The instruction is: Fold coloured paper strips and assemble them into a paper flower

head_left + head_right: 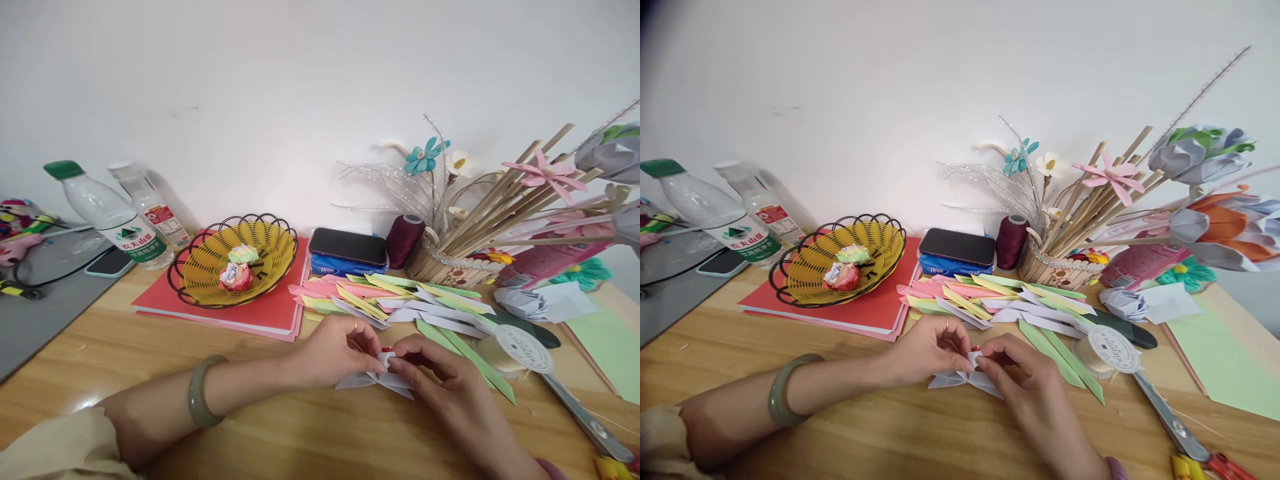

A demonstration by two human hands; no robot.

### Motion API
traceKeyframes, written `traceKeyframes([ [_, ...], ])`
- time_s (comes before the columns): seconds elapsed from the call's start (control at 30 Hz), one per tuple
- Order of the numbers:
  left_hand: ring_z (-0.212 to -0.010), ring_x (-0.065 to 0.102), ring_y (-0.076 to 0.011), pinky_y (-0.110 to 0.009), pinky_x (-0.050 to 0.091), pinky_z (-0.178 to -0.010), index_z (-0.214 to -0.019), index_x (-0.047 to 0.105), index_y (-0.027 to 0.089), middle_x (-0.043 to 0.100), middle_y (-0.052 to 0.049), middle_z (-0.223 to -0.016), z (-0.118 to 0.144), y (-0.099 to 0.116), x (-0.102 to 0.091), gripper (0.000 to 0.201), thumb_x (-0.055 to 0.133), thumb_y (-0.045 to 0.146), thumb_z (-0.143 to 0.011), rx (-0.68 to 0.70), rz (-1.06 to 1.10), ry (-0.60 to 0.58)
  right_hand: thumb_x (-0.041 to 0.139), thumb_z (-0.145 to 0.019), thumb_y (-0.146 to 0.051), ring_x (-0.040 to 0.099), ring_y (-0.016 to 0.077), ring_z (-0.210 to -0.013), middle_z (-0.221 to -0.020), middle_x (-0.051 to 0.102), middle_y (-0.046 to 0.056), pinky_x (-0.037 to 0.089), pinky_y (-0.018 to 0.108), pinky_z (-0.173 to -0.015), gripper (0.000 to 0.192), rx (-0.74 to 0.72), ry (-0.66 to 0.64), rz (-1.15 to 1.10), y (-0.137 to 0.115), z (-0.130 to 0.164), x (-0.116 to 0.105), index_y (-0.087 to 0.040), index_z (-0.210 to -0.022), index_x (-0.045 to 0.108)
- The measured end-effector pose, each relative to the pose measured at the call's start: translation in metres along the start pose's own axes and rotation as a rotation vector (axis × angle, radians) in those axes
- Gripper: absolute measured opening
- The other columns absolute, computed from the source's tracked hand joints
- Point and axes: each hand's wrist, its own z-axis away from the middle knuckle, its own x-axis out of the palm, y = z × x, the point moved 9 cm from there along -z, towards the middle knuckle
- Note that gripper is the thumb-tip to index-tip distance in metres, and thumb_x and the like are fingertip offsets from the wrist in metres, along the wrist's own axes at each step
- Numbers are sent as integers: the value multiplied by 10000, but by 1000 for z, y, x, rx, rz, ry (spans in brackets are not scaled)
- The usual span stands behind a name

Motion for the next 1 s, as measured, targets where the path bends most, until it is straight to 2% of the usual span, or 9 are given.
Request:
traceKeyframes([
  [0.2, -608, 535, -107, -249, 420, -606, -658, 564, 120, 592, -15, -650, 0, 1, 1, 190, 696, 219, -566, 6, 23, -11, 518, -798, -370, 557, 141, -668, -713, 601, 4, 452, 230, -606, 177, 8, 7, -8, 3, 2, 0, -212, -741, 575],
  [0.43, -596, 520, -85, -223, 401, -589, -675, 565, 109, 584, -5, -662, -5, -3, -2, 245, 730, 236, -545, -4, 122, -20, 519, -796, -372, 565, 146, -773, -835, 600, 21, 453, 239, -674, 187, 92, -105, -223, 13, -1, 9, -204, -860, 569],
  [0.6, -601, 522, -86, -225, 400, -593, -674, 571, 111, 586, -5, -668, -4, -4, -1, 249, 734, 244, -541, -24, 134, -30, 553, -751, -420, 539, 133, -675, -726, 576, 6, 435, 236, -595, 235, 181, -143, -278, 16, -2, 11, -186, -772, 566],
  [0.77, -601, 531, -91, -233, 405, -607, -669, 581, 114, 593, -3, -660, -3, -4, 1, 217, 720, 225, -546, -48, 129, -37, 568, -729, -427, 532, 129, -665, -702, 567, -7, 427, 241, -598, 237, 222, -196, -307, 16, -1, 15, -190, -742, 554],
  [1.0, -607, 553, -101, -248, 430, -628, -670, 570, 122, 612, -2, -655, -2, -8, 4, 192, 680, 117, -513, -79, 138, -57, 554, -737, -428, 533, 136, -665, -704, 573, 5, 422, 244, -591, 250, 220, -167, -260, 21, -1, 15, -179, -734, 562],
])
